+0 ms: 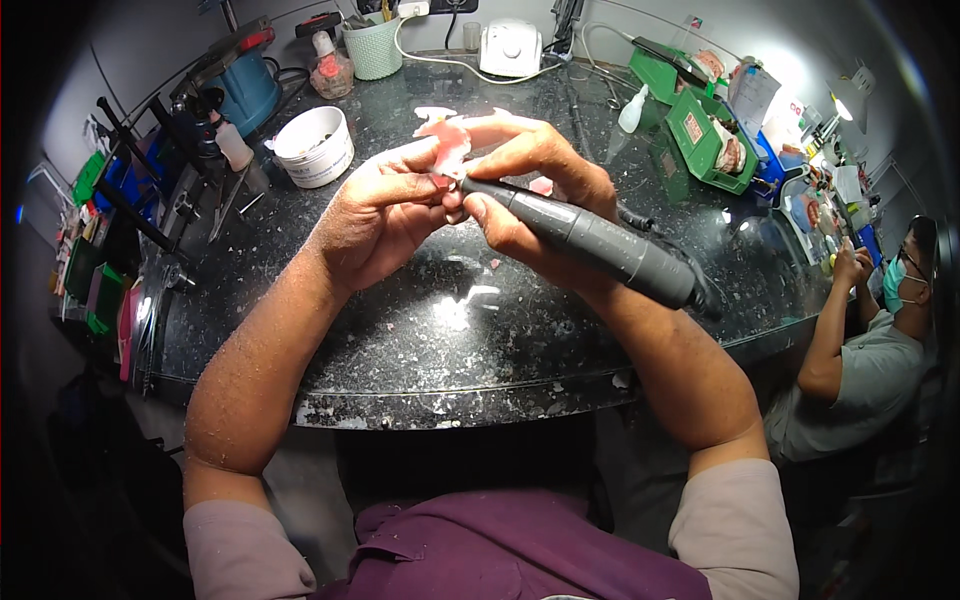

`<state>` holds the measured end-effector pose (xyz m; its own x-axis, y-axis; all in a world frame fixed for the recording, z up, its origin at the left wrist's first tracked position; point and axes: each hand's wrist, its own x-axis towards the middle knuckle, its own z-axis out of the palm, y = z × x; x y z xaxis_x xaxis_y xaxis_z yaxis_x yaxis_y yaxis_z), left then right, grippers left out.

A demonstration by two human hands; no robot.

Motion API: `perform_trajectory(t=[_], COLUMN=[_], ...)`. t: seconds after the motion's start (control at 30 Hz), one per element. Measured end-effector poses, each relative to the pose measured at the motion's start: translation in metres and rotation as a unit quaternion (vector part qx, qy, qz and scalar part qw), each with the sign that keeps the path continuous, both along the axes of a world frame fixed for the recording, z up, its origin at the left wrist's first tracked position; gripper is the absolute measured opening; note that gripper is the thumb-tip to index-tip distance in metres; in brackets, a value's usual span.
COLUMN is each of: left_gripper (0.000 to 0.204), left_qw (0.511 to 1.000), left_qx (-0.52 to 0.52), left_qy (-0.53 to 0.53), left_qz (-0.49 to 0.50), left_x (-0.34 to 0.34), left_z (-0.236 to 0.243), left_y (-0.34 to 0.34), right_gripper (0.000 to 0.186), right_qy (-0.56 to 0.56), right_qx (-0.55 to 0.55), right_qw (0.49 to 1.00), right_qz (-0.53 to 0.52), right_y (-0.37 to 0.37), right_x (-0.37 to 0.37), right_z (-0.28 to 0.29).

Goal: The person trims and shapes a dental prosthetic using a handheld rotary tool, turning and holding the prosthetic by hand.

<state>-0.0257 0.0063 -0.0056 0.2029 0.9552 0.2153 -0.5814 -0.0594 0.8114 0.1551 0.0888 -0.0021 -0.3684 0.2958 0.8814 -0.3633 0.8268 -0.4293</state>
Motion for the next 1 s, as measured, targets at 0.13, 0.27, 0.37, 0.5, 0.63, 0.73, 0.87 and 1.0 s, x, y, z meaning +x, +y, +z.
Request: perform_trajectory(t=[0.13,0.27,0.37,0.5,0.63,0.73,0.87,1.0], left_gripper=[0.044,0.055,0.057,0.055,0.047,0.033,0.027,0.028], left_qw=[1.0,1.0,1.0,0.998,0.984,0.946,0.929,0.916], left_qx=[-0.001,-0.007,0.004,0.017,0.003,0.051,0.14,0.102], left_qy=[0.008,-0.007,0.007,0.034,0.113,0.181,0.237,0.249], left_qz=[0.024,0.012,0.019,0.052,0.14,0.263,0.246,0.296], left_x=[0.002,0.006,0.008,0.011,0.014,0.011,0.007,0.009], left_z=[-0.003,-0.001,-0.005,-0.006,-0.009,-0.003,0.004,0.001], left_y=[0.001,0.001,0.002,-0.001,0.006,0.007,0.004,0.002], right_gripper=[0.021,0.019,0.021,0.033,0.033,0.034,0.036,0.036], right_qy=[-0.025,0.04,-0.002,-0.058,-0.034,-0.022,-0.012,-0.005], right_qx=[0.023,-0.206,-0.164,-0.116,-0.129,-0.161,-0.127,-0.143], right_qw=[0.999,0.976,0.986,0.991,0.991,0.985,0.99,0.988], right_qz=[0.024,0.048,-0.04,-0.023,-0.034,-0.051,-0.062,-0.055], right_y=[0.005,-0.012,-0.007,-0.011,-0.005,-0.005,-0.005,-0.002], right_x=[0.009,0.009,0.003,-0.002,0.002,0.003,0.004,0.002], right_z=[0.006,0.012,0.005,0.0,0.001,0.002,0.005,0.002])
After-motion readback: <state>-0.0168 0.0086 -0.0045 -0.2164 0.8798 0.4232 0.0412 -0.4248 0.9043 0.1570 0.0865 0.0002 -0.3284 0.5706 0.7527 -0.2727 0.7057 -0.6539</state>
